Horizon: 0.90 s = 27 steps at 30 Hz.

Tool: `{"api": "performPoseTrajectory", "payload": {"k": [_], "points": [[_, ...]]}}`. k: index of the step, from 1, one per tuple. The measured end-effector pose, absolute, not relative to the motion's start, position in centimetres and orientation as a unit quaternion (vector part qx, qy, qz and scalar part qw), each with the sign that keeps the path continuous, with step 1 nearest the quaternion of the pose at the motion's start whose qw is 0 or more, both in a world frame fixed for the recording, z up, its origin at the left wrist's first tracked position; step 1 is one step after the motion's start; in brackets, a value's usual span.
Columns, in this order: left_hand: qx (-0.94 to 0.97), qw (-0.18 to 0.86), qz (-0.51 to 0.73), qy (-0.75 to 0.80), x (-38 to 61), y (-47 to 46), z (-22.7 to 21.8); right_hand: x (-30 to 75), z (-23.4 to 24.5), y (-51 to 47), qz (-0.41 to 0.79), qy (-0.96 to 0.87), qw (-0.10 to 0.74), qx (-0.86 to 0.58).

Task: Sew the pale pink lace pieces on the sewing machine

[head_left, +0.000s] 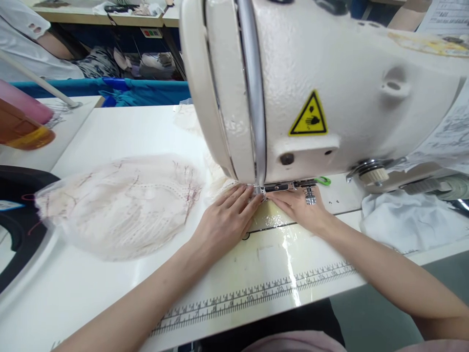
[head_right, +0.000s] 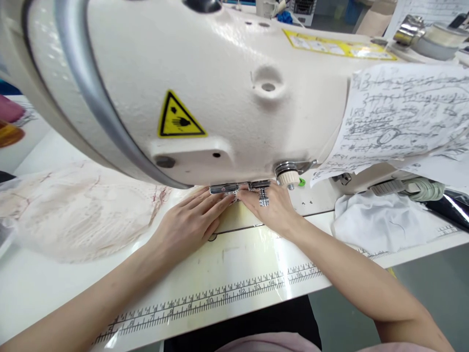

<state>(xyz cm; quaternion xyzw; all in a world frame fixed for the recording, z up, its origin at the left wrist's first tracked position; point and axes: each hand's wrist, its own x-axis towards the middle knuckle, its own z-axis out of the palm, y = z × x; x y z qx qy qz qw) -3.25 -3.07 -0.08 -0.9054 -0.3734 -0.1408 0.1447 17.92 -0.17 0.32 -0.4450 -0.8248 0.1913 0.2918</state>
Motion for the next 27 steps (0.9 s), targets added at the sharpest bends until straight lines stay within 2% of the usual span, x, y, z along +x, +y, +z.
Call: {"api": "performPoseTrajectory", "payload": {"k": [6, 11, 18, 22, 27], "points": [[-0.905, 0.154, -0.136, -0.372, -3.4, -3.1, -0.3, 17.8, 0.0, 0.0, 0.203, -0.794, 0.285, -0.497], [-0.901, 0.159, -0.132, -0.381, -3.4, -2.9, -0.6, 17.8, -0.7, 0.2, 0.130, -0.813, 0.272, -0.499], [-0.904, 0.174, -0.159, -0.357, -3.1, -2.9, 0.0, 18.3, -1.6, 0.5, 0.001, -0.871, 0.199, -0.450], [-0.907, 0.197, -0.161, -0.336, -3.0, -2.9, -0.2, 18.5, -1.6, -0.1, -0.058, -0.873, 0.221, -0.431], [-0.895, 0.159, -0.154, -0.387, -3.0, -2.7, -0.5, 18.2, -1.1, -0.7, -0.083, -0.879, 0.268, -0.386]]}}
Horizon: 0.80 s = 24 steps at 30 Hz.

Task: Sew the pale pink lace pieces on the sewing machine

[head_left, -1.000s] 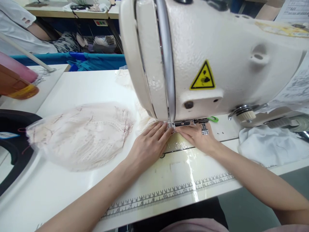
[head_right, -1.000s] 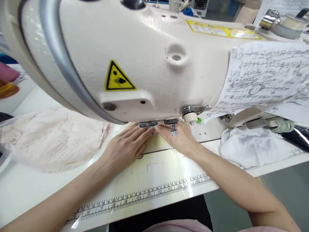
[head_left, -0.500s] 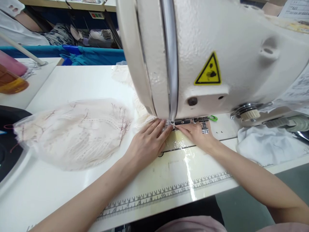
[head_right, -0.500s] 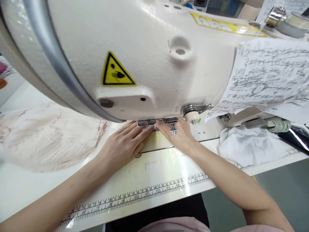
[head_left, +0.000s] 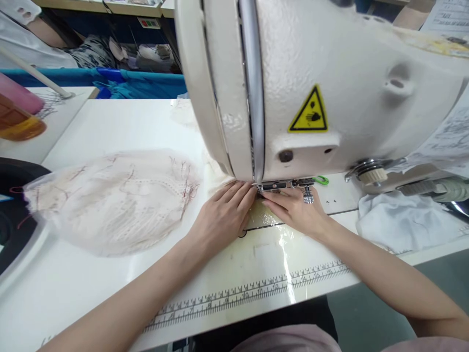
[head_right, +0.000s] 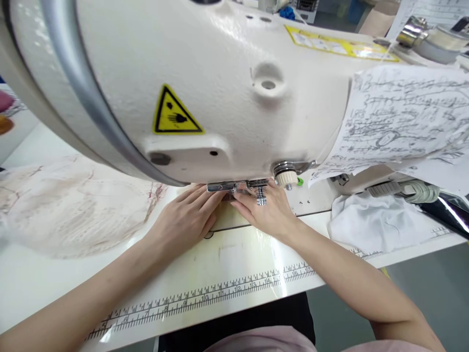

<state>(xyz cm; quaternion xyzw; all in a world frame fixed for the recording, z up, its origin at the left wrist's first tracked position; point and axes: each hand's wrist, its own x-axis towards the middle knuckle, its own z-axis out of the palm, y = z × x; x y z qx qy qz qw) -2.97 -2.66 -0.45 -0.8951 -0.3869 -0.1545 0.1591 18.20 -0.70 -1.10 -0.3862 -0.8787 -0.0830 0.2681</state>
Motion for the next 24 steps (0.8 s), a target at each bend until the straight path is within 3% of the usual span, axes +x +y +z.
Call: {"api": "performPoseTrajectory", "payload": {"k": [11, 24], "points": [[-0.902, 0.156, -0.140, -0.378, -3.10, -2.76, -0.20, 17.83, -0.73, -1.11, -0.101, -0.868, 0.273, -0.402], [-0.891, 0.141, -0.121, -0.413, -2.76, -2.77, -0.20, 17.51, -0.40, -1.40, -0.086, -0.876, 0.189, -0.435]]}}
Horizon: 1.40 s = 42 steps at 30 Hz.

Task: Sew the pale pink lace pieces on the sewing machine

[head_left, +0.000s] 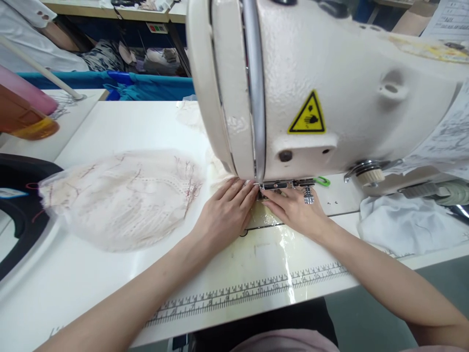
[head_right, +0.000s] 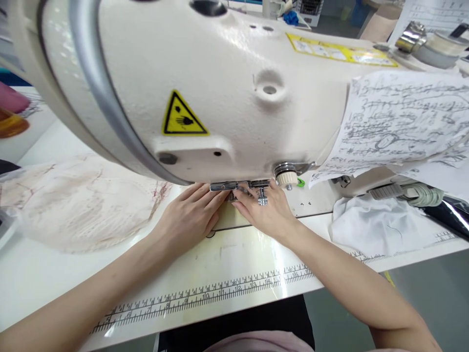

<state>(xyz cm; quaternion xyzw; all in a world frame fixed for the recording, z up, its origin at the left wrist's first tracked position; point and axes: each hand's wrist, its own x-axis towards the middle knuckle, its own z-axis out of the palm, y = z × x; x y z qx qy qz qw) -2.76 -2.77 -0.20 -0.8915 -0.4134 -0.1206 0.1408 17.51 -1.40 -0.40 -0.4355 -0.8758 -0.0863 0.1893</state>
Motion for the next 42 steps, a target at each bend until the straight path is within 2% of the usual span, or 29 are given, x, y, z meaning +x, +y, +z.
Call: {"api": "performPoseTrajectory", "payload": {"k": [5, 11, 21, 27, 31, 36, 42], "points": [[-0.888, 0.143, -0.107, -0.425, -2.7, -2.8, -0.3, 17.4, -0.5, -1.6, -0.107, -0.872, 0.165, -0.448], [-0.884, 0.132, -0.100, -0.438, -2.6, -3.0, 0.0, 17.5, -0.7, -1.3, -0.137, -0.870, 0.195, -0.432], [-0.882, 0.108, -0.106, -0.447, -2.6, -3.2, 0.1, 18.8, -0.8, -0.4, -0.078, -0.877, 0.174, -0.442], [-0.868, 0.173, -0.115, -0.451, -2.1, -3.8, 0.9, 19.0, -0.7, -0.3, -0.132, -0.876, 0.216, -0.410], [-0.824, 0.164, -0.062, -0.539, -3.1, -4.3, 3.3, 19.1, -0.6, -0.3, -0.168, -0.879, 0.246, -0.372], [-0.707, 0.177, 0.018, -0.684, -6.7, -5.9, 5.6, 18.8, -0.2, -0.6, -0.158, -0.884, 0.269, -0.349], [-0.670, 0.067, -0.084, -0.734, -9.4, -7.8, 5.3, 18.7, 0.1, -0.6, -0.166, -0.883, 0.263, -0.350]]}}
